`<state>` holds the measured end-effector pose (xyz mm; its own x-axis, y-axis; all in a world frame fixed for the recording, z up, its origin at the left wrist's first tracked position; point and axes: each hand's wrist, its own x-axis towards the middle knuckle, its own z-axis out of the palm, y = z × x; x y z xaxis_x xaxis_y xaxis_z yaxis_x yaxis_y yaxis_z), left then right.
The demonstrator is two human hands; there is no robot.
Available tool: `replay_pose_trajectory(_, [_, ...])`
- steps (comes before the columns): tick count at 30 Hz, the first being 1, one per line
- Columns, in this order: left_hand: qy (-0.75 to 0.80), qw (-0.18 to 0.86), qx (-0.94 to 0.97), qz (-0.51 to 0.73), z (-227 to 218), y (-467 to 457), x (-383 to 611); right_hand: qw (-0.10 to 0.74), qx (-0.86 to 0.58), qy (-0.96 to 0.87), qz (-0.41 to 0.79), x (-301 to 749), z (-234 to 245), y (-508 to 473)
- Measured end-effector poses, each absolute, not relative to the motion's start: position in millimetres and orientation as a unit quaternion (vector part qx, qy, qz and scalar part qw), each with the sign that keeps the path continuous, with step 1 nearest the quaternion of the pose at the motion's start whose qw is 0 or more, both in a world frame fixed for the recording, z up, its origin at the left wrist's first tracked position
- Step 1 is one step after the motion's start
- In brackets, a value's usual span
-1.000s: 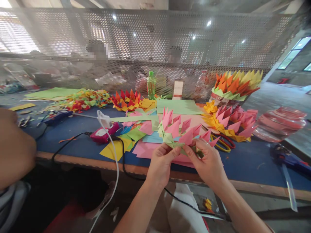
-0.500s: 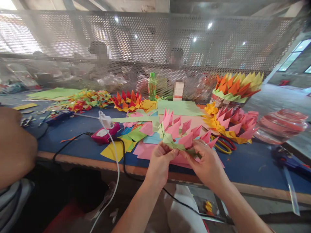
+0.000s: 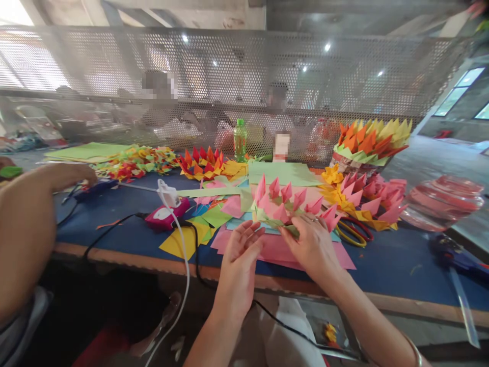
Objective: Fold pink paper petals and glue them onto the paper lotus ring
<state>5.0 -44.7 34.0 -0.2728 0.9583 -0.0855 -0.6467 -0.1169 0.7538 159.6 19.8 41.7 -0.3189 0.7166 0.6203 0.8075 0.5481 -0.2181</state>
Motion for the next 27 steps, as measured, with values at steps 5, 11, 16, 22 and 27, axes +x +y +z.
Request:
replay_pose_trajectory(5, [0.372, 0.518, 0.256, 0.726, 33, -47, 0, 0.355, -0.437, -0.825, -0.053, 157, 45, 12])
replay_pose_trajectory(11, [0.414, 0.436, 0.33, 0.728, 31, -44, -15, 0.449, -0.434, -0.778, -0.063, 199, 63, 5])
replay_pose_trajectory(16, [0.452, 0.388, 0.4, 0.697, 32, -30, -23, 0.535, -0.483, -0.691, -0.055, 240, 62, 14])
replay_pose_trajectory(22, [0.44, 0.44, 0.45, 0.64, 32, -14, -20, 0.579, -0.526, -0.616, 0.092, 260, 45, 18])
replay_pose_trajectory(27, [0.449, 0.456, 0.463, 0.613, 37, -7, -21, 0.537, -0.517, -0.568, 0.348, 258, 42, 21])
